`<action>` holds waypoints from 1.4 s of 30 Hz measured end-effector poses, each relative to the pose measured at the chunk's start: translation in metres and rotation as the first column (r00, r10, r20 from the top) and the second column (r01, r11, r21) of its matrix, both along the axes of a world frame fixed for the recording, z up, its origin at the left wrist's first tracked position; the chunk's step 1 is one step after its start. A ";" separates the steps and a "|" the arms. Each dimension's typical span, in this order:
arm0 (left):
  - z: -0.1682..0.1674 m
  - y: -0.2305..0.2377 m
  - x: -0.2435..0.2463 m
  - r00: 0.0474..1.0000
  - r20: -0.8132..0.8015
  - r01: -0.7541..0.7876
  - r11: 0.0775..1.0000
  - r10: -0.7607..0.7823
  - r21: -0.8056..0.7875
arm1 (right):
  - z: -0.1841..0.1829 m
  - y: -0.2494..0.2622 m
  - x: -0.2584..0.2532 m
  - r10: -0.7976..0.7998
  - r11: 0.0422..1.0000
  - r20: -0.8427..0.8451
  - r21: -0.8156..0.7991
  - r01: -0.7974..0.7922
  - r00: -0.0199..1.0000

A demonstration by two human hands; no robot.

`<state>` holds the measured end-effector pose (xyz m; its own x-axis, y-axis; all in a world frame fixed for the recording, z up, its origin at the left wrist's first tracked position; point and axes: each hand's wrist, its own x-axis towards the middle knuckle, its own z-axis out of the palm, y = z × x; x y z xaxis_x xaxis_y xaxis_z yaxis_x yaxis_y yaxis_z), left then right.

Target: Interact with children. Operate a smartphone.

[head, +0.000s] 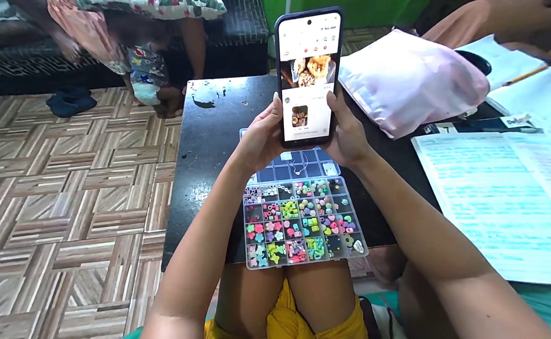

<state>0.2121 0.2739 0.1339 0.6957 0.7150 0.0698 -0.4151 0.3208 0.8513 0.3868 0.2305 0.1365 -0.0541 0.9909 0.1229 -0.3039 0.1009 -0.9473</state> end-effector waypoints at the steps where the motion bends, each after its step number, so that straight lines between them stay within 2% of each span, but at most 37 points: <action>1: 0.000 0.000 0.000 1.000 0.004 0.000 1.000 0.000 -0.008 | 0.000 0.000 0.000 0.001 1.000 -0.003 0.001 -0.001 1.000; 8: 0.000 0.000 0.000 1.000 -0.004 0.001 1.000 -0.001 -0.007 | -0.003 0.000 0.001 0.007 1.000 -0.004 0.022 -0.007 1.000; 11: 0.000 -0.001 0.001 1.000 0.001 -0.012 1.000 0.012 -0.007 | -0.001 0.001 0.003 -0.013 0.998 0.074 0.055 0.009 0.997; 15: -0.004 -0.002 0.006 1.000 0.019 -0.024 0.999 0.023 0.022 | 0.006 0.000 0.006 -0.119 0.988 0.205 0.123 0.095 0.972; 21: -0.005 -0.006 0.009 1.000 0.009 -0.017 0.999 0.017 0.029 | 0.001 0.003 0.000 -0.295 0.950 0.219 0.169 0.261 0.930; 23: -0.005 -0.004 0.007 1.000 0.015 -0.012 1.000 0.012 0.025 | 0.002 0.004 0.002 -0.257 0.960 0.240 0.173 0.219 0.936; 29: -0.001 -0.001 0.000 1.000 0.011 -0.012 1.000 0.012 0.019 | 0.008 -0.002 0.011 -0.025 0.971 0.318 0.235 -0.053 0.948; 34: -0.001 -0.001 -0.001 1.000 0.027 0.008 1.000 -0.008 0.023 | 0.009 -0.003 0.012 -0.022 0.961 0.338 0.268 -0.074 0.941; 42: -0.002 0.000 -0.001 1.000 0.016 0.016 0.999 -0.017 0.036 | 0.008 -0.001 0.015 0.035 0.965 0.271 0.240 -0.102 0.962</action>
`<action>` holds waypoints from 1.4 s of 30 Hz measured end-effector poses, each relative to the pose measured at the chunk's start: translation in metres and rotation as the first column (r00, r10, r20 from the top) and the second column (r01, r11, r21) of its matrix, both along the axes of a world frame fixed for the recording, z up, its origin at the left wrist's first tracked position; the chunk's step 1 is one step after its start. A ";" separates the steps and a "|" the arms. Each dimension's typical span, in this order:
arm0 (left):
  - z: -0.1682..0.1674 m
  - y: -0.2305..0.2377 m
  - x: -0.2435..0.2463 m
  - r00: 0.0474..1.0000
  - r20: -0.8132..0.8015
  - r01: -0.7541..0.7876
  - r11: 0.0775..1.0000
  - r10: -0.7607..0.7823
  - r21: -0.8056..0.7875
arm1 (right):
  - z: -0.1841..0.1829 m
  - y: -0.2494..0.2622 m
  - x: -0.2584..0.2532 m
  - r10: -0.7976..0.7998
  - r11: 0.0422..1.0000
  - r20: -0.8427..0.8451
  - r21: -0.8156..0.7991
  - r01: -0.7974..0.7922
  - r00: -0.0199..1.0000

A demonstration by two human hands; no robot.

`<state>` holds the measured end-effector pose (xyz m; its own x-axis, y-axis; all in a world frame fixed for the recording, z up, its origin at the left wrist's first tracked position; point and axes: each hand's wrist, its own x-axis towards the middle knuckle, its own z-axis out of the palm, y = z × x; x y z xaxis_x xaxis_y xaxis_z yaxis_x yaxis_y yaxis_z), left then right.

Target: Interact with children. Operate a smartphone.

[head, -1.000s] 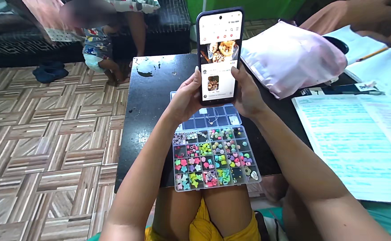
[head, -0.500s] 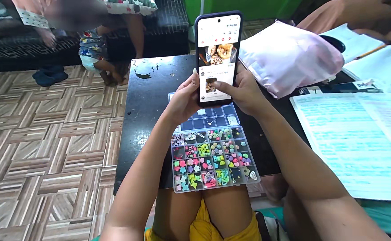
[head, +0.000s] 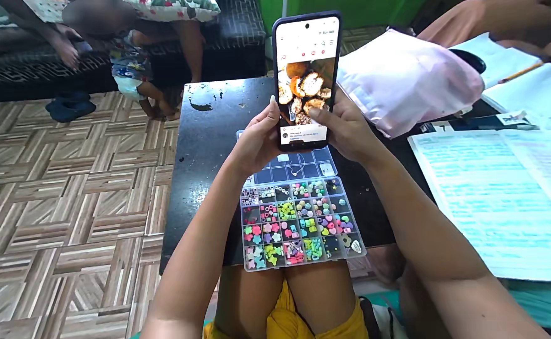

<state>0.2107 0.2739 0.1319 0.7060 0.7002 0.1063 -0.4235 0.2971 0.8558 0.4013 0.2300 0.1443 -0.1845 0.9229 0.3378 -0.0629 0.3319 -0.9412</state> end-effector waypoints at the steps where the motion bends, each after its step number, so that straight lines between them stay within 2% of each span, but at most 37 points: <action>1: 0.001 -0.001 0.000 1.000 -0.002 -0.005 1.000 0.005 -0.001 | 0.000 0.000 0.002 0.012 1.000 0.022 0.017 -0.013 1.000; 7: 0.002 -0.001 0.000 1.000 0.001 -0.011 1.000 0.011 -0.009 | -0.002 0.000 0.004 0.026 0.999 0.046 0.028 -0.027 0.999; 19: 0.004 -0.003 0.001 1.000 0.005 -0.014 1.000 0.014 -0.017 | -0.001 0.001 0.005 0.078 0.996 -0.073 -0.035 -0.080 0.994; 32: 0.001 -0.001 0.001 1.000 0.004 0.010 1.000 -0.010 -0.018 | -0.003 -0.001 0.004 0.037 0.997 -0.069 -0.069 -0.041 0.997; 42: -0.001 0.001 0.001 1.000 0.015 0.020 1.000 -0.019 -0.018 | -0.003 0.000 0.006 0.079 0.994 -0.064 -0.065 -0.083 0.995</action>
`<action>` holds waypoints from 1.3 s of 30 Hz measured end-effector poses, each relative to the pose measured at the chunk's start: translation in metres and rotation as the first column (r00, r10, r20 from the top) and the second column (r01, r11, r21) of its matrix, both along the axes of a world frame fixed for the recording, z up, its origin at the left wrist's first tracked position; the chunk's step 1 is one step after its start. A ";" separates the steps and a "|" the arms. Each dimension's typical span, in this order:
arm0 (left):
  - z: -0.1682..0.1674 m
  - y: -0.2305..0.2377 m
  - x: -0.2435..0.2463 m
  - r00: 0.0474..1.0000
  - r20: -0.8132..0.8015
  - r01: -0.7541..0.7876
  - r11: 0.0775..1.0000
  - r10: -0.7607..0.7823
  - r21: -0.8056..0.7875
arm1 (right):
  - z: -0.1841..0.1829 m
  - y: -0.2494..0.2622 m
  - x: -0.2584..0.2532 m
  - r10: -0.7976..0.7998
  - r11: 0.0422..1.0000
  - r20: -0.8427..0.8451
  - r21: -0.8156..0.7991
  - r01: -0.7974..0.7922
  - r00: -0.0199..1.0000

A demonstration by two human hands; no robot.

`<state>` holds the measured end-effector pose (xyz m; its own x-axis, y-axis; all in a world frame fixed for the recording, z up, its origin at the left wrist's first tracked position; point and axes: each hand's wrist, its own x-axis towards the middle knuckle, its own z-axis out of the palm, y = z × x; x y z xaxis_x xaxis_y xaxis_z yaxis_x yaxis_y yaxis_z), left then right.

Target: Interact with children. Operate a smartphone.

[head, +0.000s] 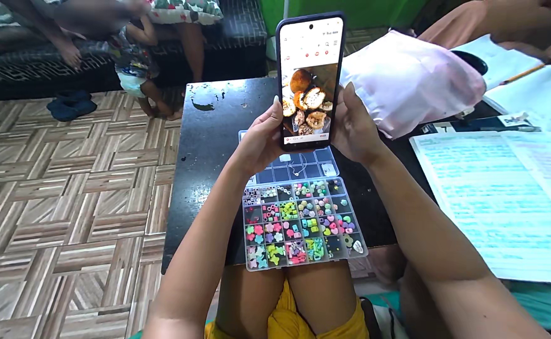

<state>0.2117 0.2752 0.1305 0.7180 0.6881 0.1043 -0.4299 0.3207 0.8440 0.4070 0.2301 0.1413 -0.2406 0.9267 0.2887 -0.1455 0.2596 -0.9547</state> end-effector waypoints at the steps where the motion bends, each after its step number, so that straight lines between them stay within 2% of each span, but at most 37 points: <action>1: 0.001 0.000 0.000 1.000 -0.005 -0.003 1.000 0.003 -0.003 | 0.000 0.000 0.000 -0.001 1.000 0.001 0.000 0.001 1.000; 39: 0.002 -0.001 0.001 1.000 -0.003 -0.013 1.000 0.013 -0.028 | 0.000 0.000 0.000 -0.016 1.000 0.021 -0.023 0.017 1.000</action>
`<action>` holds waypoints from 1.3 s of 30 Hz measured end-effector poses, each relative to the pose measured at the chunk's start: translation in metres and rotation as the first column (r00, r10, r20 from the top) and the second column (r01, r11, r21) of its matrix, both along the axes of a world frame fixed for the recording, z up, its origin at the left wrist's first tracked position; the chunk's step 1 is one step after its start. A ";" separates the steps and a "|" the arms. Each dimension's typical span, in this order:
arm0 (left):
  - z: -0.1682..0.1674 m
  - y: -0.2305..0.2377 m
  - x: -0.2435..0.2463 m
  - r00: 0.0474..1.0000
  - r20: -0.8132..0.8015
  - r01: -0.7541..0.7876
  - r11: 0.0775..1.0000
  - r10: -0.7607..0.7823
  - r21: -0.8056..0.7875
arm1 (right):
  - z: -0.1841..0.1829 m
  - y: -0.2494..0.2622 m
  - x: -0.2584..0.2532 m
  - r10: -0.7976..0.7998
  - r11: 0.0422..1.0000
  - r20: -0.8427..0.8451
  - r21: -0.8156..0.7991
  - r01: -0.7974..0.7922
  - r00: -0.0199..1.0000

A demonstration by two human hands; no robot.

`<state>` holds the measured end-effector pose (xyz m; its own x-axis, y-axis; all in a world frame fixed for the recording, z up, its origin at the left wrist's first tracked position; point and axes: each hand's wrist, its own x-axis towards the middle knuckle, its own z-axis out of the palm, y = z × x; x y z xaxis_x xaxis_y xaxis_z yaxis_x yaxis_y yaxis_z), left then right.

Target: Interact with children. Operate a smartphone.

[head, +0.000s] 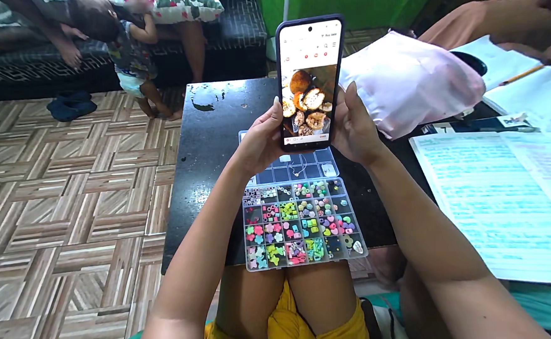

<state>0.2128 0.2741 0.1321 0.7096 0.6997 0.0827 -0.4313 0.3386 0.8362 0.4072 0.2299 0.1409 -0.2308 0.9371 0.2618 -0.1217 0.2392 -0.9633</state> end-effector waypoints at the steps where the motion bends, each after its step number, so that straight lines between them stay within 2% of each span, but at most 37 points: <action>1: 0.000 0.000 0.000 1.000 -0.002 -0.003 1.000 0.003 -0.002 | 0.000 0.000 0.000 0.000 1.000 0.001 -0.002 0.000 1.000; 16: 0.002 -0.001 0.000 1.000 -0.023 -0.005 1.000 0.006 0.023 | -0.002 0.002 0.002 0.014 1.000 -0.006 0.016 -0.014 1.000; 30: 0.003 -0.001 0.000 1.000 -0.022 -0.008 1.000 0.008 0.017 | 0.002 0.002 -0.001 -0.038 0.998 -0.103 -0.044 0.033 0.994; 39: 0.002 -0.001 0.000 1.000 -0.027 -0.010 1.000 0.010 0.022 | 0.001 0.002 -0.001 -0.040 0.999 -0.084 -0.039 0.037 0.996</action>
<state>0.2131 0.2726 0.1343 0.7049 0.7050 0.0786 -0.4116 0.3163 0.8547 0.4066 0.2323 0.1420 -0.1727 0.9544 0.2437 -0.1948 0.2094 -0.9582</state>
